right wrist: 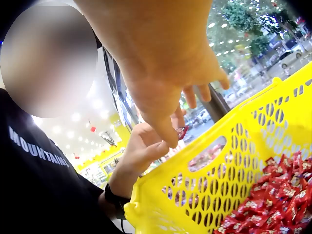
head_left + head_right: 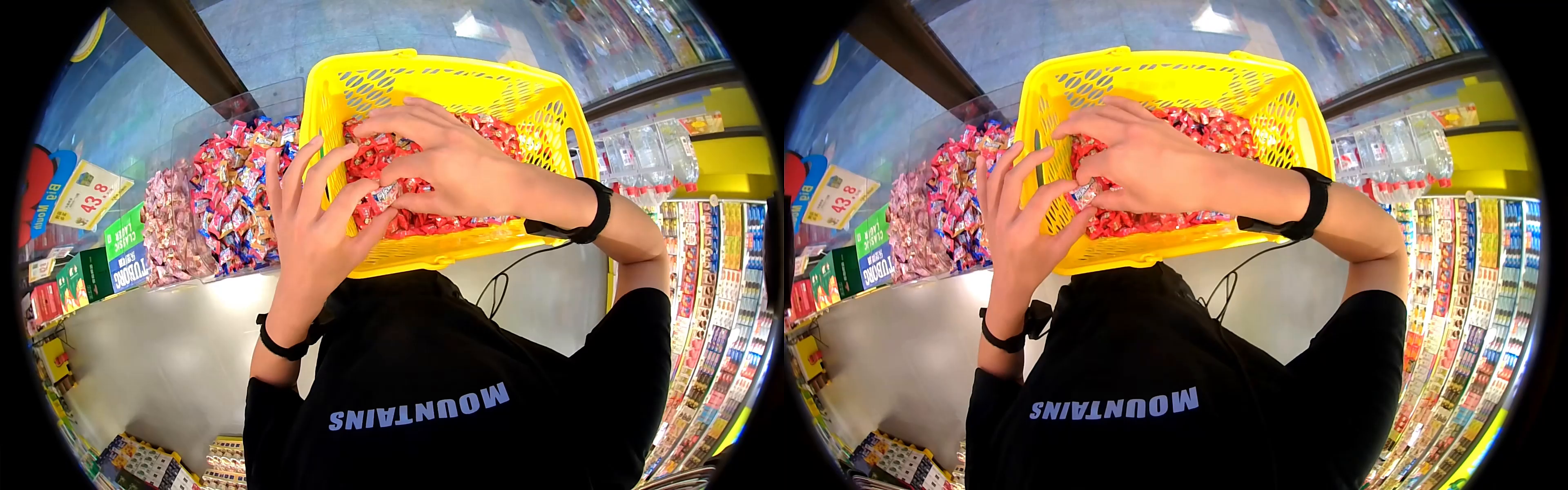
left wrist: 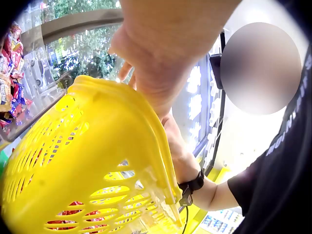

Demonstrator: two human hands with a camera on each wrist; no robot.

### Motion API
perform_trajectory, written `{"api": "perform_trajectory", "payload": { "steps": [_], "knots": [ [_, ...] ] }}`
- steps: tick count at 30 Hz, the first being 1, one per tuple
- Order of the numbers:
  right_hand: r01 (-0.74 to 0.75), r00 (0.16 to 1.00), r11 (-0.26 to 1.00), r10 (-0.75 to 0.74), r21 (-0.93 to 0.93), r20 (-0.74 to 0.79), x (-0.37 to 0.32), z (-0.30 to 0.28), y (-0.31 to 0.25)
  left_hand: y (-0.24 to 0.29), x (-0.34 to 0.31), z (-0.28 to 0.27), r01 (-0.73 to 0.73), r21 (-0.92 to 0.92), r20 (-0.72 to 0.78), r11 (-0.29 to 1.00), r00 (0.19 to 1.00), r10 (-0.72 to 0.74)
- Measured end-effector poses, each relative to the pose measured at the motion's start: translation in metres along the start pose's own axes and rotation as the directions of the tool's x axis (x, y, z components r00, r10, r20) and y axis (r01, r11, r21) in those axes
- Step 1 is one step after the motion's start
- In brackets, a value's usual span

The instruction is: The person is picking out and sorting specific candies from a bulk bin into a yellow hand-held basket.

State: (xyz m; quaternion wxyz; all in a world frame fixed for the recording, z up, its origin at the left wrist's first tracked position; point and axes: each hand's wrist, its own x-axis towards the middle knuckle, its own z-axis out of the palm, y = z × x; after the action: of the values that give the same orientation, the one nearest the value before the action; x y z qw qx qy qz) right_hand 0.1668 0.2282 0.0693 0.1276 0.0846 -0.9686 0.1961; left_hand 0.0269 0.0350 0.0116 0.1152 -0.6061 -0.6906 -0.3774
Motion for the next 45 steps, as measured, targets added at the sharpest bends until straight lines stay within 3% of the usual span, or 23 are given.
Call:
{"api": "perform_trajectory", "payload": {
  "steps": [3,6,7,10,13,16,22,28,32,38,42,45],
  "knots": [
    [-0.001,1.0,0.999,0.001,0.047,-0.013,0.002,0.0,0.003,-0.001,0.002,-0.005,-0.01,0.031,-0.05,0.999,0.999,0.011],
    [-0.051,0.997,0.999,0.051,-0.01,0.052,-0.007,0.006,0.028,-0.015,-0.005,-0.012,0.036,0.087,-0.125,0.996,0.992,-0.025],
    [-0.082,0.985,0.994,0.091,-0.066,0.149,-0.016,0.012,0.042,-0.023,-0.011,-0.015,0.082,0.117,-0.158,0.99,0.985,-0.063],
    [-0.152,0.857,0.951,0.263,-0.27,0.443,-0.049,0.042,0.082,-0.054,-0.038,-0.023,0.214,0.175,-0.243,0.961,0.955,-0.168],
    [-0.244,0.725,0.912,0.398,-0.331,0.562,-0.071,0.073,0.1,-0.078,-0.067,-0.026,0.322,0.252,-0.218,0.913,0.938,-0.27],
    [-0.288,0.727,0.877,0.462,-0.385,0.509,-0.078,0.097,0.104,-0.091,-0.084,-0.019,0.327,0.422,-0.093,0.846,0.943,-0.318],
    [-0.322,0.796,0.905,0.418,-0.278,0.439,-0.087,0.106,0.103,-0.085,-0.081,-0.012,0.36,0.268,-0.072,0.894,0.933,-0.354],
    [-0.396,0.737,0.901,0.426,-0.174,0.525,-0.055,0.068,0.098,-0.063,-0.053,-0.016,0.262,0.136,-0.113,0.955,0.962,-0.248],
    [-0.287,0.923,0.958,0.273,0.011,0.272,-0.034,0.035,0.078,-0.039,-0.029,-0.018,0.131,-0.012,-0.063,0.991,0.989,-0.132],
    [-0.055,0.997,0.988,0.047,0.146,0.057,-0.004,0.01,0.02,-0.004,-0.002,-0.001,0.006,-0.064,0.039,0.998,0.999,-0.003],
    [-0.006,0.999,0.991,-0.001,0.131,0.052,-0.006,0.013,0.018,-0.006,-0.001,0.0,0.004,-0.039,0.014,0.999,1.0,-0.004],
    [-0.211,0.928,0.977,0.19,0.032,0.321,-0.022,0.018,0.049,-0.02,-0.01,-0.008,0.044,0.011,-0.06,0.999,0.997,-0.043]
  ]
}}
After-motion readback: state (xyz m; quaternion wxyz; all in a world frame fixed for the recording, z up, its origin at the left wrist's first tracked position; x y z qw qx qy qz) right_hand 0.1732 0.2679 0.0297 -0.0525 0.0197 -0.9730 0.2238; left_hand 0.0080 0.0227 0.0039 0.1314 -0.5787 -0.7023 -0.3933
